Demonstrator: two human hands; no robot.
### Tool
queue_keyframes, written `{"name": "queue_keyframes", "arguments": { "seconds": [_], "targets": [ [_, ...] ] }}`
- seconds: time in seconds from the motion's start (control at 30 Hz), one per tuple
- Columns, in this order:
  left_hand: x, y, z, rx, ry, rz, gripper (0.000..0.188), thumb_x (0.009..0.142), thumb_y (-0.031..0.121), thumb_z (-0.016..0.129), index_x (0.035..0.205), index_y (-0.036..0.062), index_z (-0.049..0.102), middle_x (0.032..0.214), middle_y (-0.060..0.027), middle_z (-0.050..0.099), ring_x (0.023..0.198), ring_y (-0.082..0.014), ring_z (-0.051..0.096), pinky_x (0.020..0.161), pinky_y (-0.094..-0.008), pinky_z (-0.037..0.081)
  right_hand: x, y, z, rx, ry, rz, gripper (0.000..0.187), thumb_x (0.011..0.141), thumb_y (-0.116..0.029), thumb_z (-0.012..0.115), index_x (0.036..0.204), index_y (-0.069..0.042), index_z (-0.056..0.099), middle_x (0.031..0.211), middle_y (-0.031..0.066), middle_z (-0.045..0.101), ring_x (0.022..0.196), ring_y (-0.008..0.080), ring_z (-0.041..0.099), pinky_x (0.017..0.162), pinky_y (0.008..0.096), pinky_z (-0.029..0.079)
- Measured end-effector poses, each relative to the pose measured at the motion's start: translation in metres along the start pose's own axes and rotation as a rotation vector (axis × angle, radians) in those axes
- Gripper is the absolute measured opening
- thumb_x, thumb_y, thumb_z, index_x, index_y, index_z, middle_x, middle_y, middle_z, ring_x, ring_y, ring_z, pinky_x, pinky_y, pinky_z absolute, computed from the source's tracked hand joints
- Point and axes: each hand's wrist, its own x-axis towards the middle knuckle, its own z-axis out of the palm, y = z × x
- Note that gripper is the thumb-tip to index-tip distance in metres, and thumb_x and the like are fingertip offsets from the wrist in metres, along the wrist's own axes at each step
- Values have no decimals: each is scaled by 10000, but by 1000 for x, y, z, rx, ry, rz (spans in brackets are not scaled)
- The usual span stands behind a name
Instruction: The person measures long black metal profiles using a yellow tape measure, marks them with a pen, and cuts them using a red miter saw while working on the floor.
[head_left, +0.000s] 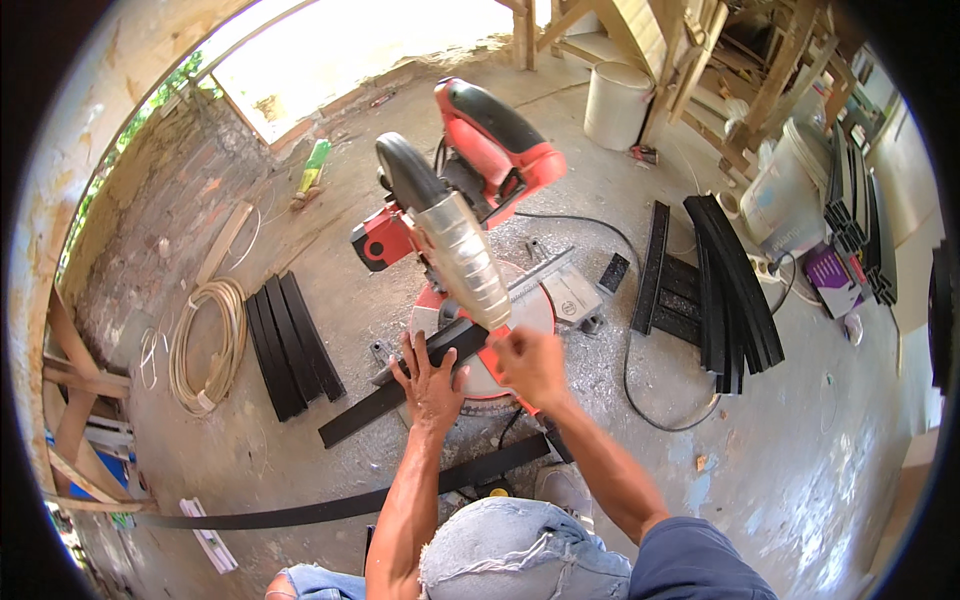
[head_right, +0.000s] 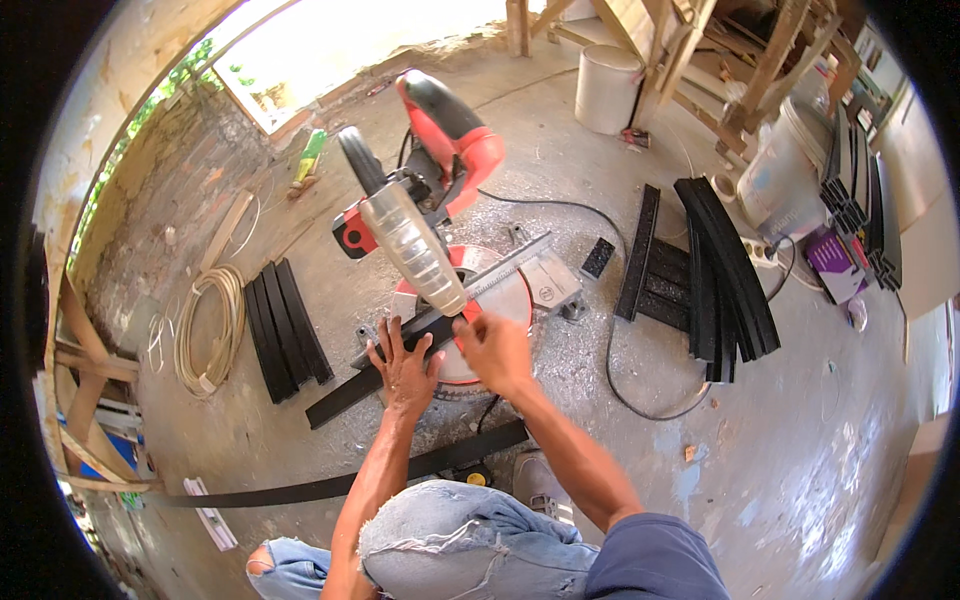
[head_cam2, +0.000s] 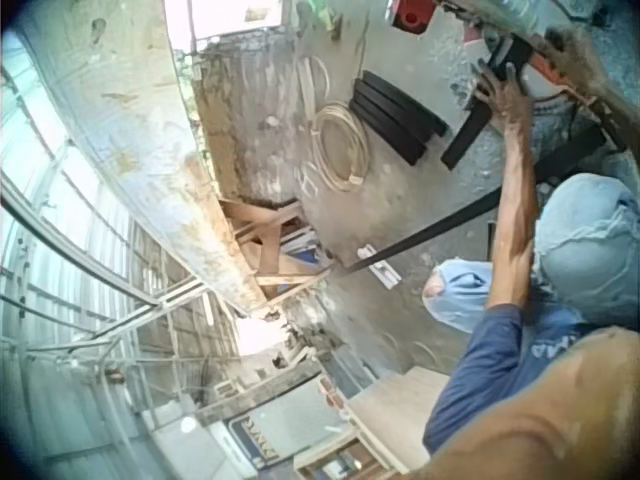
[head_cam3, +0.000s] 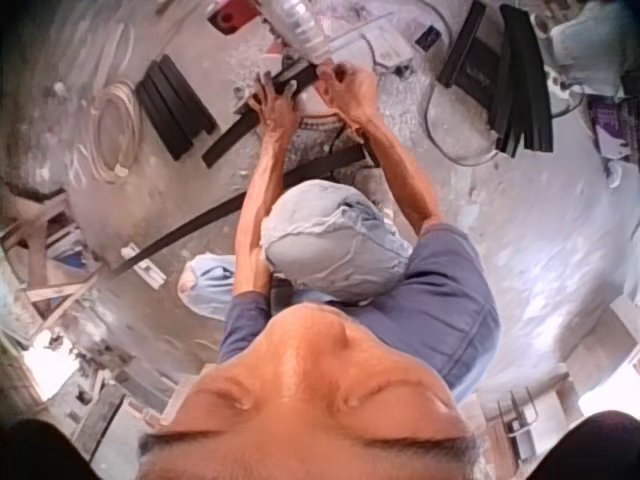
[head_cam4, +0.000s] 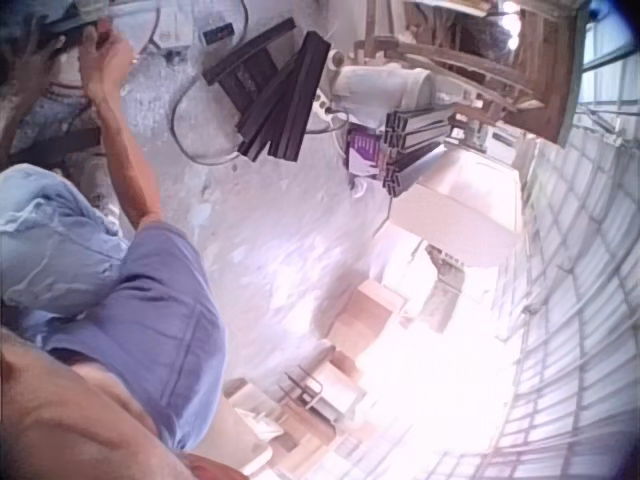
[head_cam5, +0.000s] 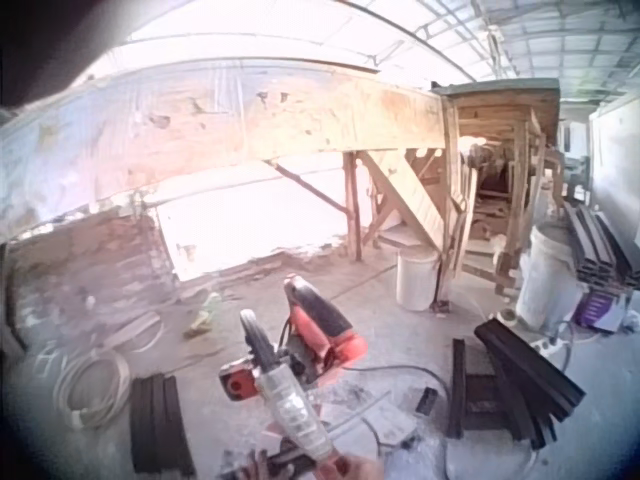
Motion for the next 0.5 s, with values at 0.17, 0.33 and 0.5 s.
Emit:
{"name": "queue_keyframes", "arguments": {
  "seconds": [0.17,0.33,0.5],
  "targets": [
    [0,1,18,9,58,-17,286,834,278,746,1080,133,726,1441,-217,408,1446,-435,251,1159,-669,110,3,-162,-116,127,420,-873,197,786,-21,626,613,-29,530,550,-40,471,494,35,378,449,243,263],
    [3,1,12,17,57,-53,286,812,274,762,1062,139,728,1398,-200,440,1384,-414,329,1158,-663,134,72,-283,-115,-441,440,-881,383,946,-313,578,1005,49,686,802,169,669,710,239,622,678,352,490],
    [6,4,14,-25,40,-57,281,805,263,768,1056,144,728,1379,-187,454,1345,-398,365,1147,-655,170,173,-267,-78,-980,-88,-566,549,929,-418,604,1127,94,613,1015,259,690,931,355,703,841,441,552]
  ]
}}
